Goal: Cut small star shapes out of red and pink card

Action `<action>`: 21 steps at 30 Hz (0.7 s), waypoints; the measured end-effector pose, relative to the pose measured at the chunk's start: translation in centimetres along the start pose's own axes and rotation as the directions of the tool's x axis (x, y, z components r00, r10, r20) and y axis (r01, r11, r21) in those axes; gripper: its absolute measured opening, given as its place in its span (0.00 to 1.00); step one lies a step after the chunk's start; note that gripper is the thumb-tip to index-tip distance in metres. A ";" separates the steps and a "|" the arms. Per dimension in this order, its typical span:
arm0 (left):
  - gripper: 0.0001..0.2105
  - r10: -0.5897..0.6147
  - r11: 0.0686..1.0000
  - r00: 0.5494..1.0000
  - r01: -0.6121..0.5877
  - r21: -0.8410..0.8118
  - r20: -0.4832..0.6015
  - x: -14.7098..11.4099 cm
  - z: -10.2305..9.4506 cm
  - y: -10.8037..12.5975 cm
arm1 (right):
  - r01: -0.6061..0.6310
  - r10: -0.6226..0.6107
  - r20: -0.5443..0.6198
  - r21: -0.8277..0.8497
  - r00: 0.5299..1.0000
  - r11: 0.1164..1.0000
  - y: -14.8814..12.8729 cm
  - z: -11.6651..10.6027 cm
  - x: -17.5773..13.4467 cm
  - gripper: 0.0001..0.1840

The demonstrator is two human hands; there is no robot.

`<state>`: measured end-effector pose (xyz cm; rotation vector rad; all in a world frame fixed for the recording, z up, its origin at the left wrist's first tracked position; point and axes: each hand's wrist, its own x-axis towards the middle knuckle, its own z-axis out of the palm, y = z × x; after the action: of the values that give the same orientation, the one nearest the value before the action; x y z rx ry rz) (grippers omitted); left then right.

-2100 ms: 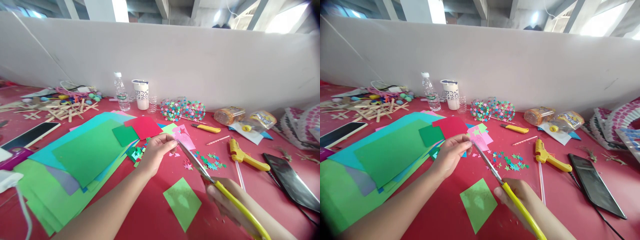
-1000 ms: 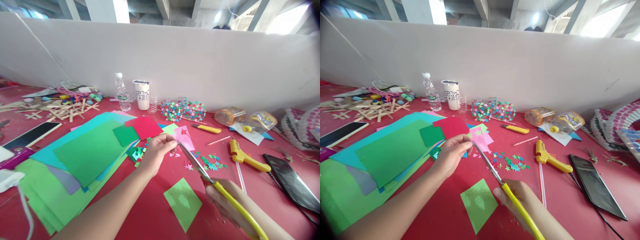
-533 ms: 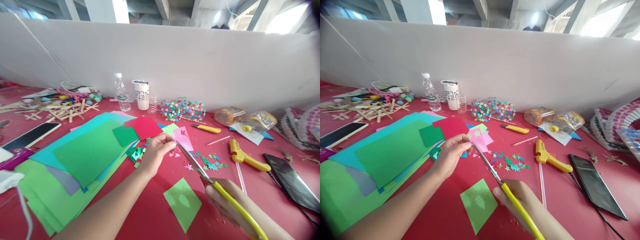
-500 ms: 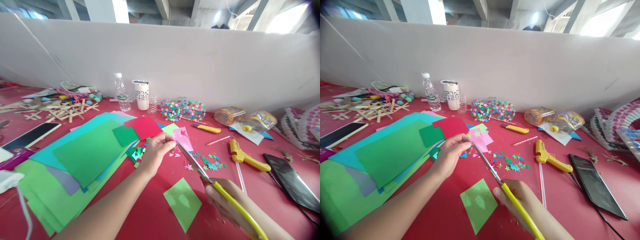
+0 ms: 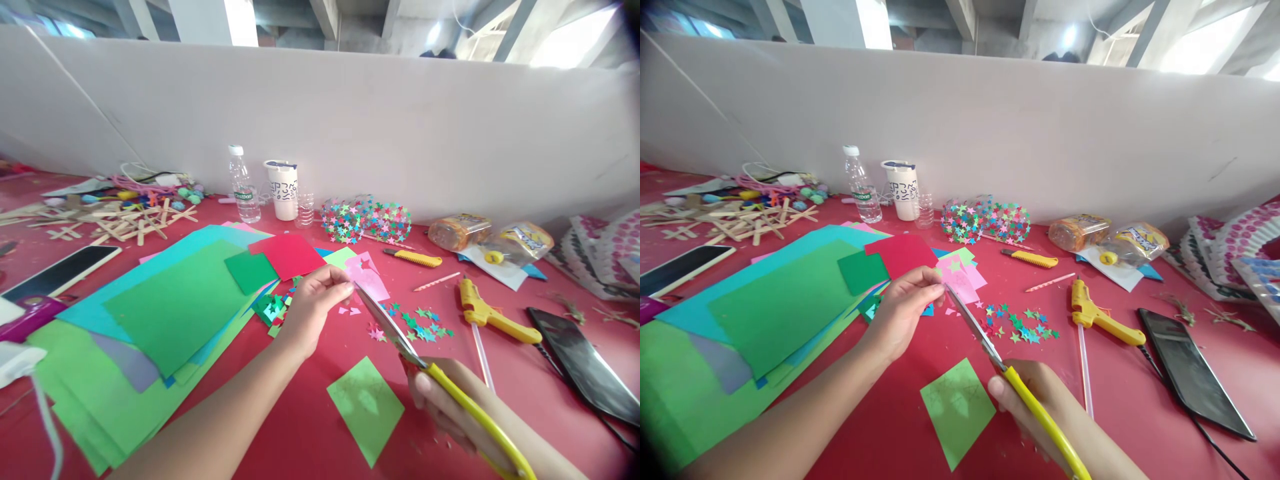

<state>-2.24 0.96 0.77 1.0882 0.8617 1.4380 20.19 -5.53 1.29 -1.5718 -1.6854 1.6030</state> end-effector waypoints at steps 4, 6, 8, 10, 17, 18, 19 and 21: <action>0.03 -0.003 1.000 1.000 0.003 -0.009 0.008 0.0 0.0 0.1 | 0.038 -0.038 0.012 -0.018 0.999 0.999 -0.2 -0.1 0.0 0.40; 0.03 -0.004 1.000 1.000 0.004 -0.001 0.013 0.0 0.0 0.2 | 0.061 -0.060 0.024 -0.024 0.998 0.998 -0.3 -0.2 0.1 0.40; 0.04 -0.007 1.000 1.000 0.007 0.009 0.008 0.0 0.1 0.2 | 0.065 -0.064 0.023 -0.031 0.998 0.997 -0.2 -0.2 0.2 0.40; 0.04 -0.019 1.000 1.000 0.019 0.018 -0.004 -0.1 0.2 0.2 | 0.052 -0.051 0.022 -0.026 0.998 0.998 -0.1 -0.1 0.4 0.40; 0.06 -0.077 0.997 0.996 0.077 0.004 -0.040 -0.4 0.7 0.0 | 0.059 -0.058 0.015 -0.076 0.998 0.995 -0.3 -0.6 0.2 0.41; 0.06 -0.081 0.997 0.996 0.081 0.008 -0.033 -0.3 0.7 0.0 | 0.058 -0.057 0.016 -0.099 0.998 0.993 -0.5 -0.8 0.1 0.41; 0.06 -0.082 0.996 0.996 0.083 0.013 -0.023 -0.3 0.6 0.0 | 0.058 -0.056 0.016 -0.120 0.998 0.991 -0.7 -0.9 0.0 0.41; 0.05 -0.082 0.996 0.997 0.082 0.027 0.006 -0.2 0.3 0.1 | 0.047 -0.046 0.010 -0.151 0.999 0.987 -1.1 -1.2 -0.2 0.41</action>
<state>-1.97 0.76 0.98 1.0657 0.9132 1.3575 20.73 -4.82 2.70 -1.5860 -1.8724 1.4893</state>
